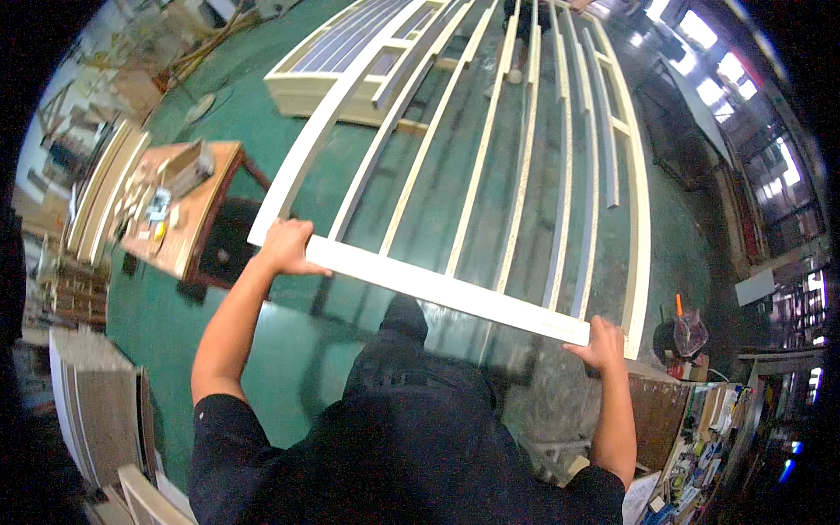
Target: The person lifts and positions a large wooden frame structure, then uses a nail gun to secure a wooden slat to the frame. The person repeats the lifting and positioning of the frame multiple times before performing the final fastening.
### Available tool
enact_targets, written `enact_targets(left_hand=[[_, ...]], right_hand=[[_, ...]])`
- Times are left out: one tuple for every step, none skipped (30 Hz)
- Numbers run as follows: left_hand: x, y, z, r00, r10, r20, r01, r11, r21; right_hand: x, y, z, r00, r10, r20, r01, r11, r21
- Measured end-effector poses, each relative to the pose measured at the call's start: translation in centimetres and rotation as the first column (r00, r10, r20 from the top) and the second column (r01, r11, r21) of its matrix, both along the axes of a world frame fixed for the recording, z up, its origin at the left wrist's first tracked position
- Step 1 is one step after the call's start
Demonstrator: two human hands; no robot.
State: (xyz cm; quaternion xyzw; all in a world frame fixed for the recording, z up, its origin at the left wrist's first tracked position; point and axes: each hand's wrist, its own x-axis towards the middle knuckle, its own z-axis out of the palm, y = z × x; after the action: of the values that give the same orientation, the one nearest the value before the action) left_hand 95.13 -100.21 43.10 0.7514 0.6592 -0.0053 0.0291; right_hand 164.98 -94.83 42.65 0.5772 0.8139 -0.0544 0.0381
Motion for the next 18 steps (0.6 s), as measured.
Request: enact_targets(left_hand=[[-1.0,3.4,-0.1,1.0,-0.005,-0.007,0.005,1.0,-0.029],[-2.0,6.1,-0.2,1.0,0.004,-0.011,-0.004,0.997,-0.078],[-3.3,8.9,-0.2,1.0,0.003,-0.008,-0.004,0.995,-0.098],[-4.4,12.0,-0.2,1.0,0.011,-0.004,-0.011,0.992,-0.123],[-5.3,15.4,-0.3,1.0,0.019,-0.004,-0.02,0.991,-0.135],[-6.2,18.8,-0.5,1.0,0.028,-0.005,-0.029,0.989,-0.147],[-7.2,21.8,-0.5,0.999,0.037,-0.015,-0.039,0.987,-0.157],[-8.2,24.5,-0.4,0.999,0.032,-0.016,-0.034,0.986,-0.162],[-9.0,26.8,-0.4,1.0,0.027,-0.016,-0.03,0.985,-0.168],[-9.9,29.3,-0.6,1.0,0.028,-0.014,-0.03,0.985,-0.169],[-10.8,32.0,-0.8,1.0,0.026,-0.017,-0.029,0.983,-0.18],[-11.8,34.6,-1.3,0.999,0.028,-0.018,-0.03,0.982,-0.185],[-12.9,37.6,-1.4,0.999,0.03,-0.024,-0.033,0.983,-0.181],[-13.9,40.5,-1.5,0.999,0.032,-0.029,-0.037,0.984,-0.176],[-14.6,42.7,-1.6,0.998,0.047,-0.033,-0.053,0.976,-0.21],[-15.6,44.7,-1.8,0.998,0.037,-0.044,-0.046,0.973,-0.224],[-16.6,47.0,-2.2,0.998,0.037,-0.047,-0.047,0.974,-0.222],[-17.7,49.4,-2.4,0.998,0.038,-0.05,-0.048,0.975,-0.219]], right_hand=[[-0.7,3.1,-1.0,1.0,0.011,-0.015,-0.01,1.0,0.025],[-2.3,5.3,-1.1,1.0,-0.007,-0.018,0.007,1.0,-0.006],[-4.0,7.6,-1.2,0.999,-0.025,-0.021,0.024,0.999,-0.035],[-5.2,10.5,-1.2,0.999,-0.034,-0.022,0.033,0.997,-0.07],[-6.2,13.8,-1.7,0.999,-0.05,-0.019,0.049,0.996,-0.068],[-7.0,16.8,-1.7,0.998,-0.064,-0.012,0.063,0.995,-0.075],[-8.3,19.3,-1.8,0.997,-0.079,-0.014,0.077,0.994,-0.082],[-9.4,21.8,-2.1,0.996,-0.092,-0.016,0.091,0.992,-0.088],[-10.2,24.1,-2.4,0.994,-0.104,-0.018,0.102,0.989,-0.11],[-11.1,26.8,-2.9,0.994,-0.103,-0.027,0.1,0.989,-0.106],[-11.9,29.3,-3.4,0.994,-0.101,-0.036,0.097,0.99,-0.102],[-12.6,31.6,-3.8,0.994,-0.098,-0.044,0.093,0.991,-0.098],[-13.7,34.4,-4.2,0.994,-0.104,-0.04,0.099,0.99,-0.104],[-14.6,37.0,-4.6,0.993,-0.109,-0.037,0.105,0.989,-0.109],[-15.6,39.5,-5.1,0.993,-0.114,-0.033,0.11,0.987,-0.114],[-16.7,41.3,-5.6,0.992,-0.123,-0.039,0.118,0.985,-0.122],[-17.6,43.5,-6.1,0.994,-0.099,-0.039,0.095,0.991,-0.096],[-18.4,45.9,-6.5,0.996,-0.076,-0.038,0.073,0.995,-0.069]])
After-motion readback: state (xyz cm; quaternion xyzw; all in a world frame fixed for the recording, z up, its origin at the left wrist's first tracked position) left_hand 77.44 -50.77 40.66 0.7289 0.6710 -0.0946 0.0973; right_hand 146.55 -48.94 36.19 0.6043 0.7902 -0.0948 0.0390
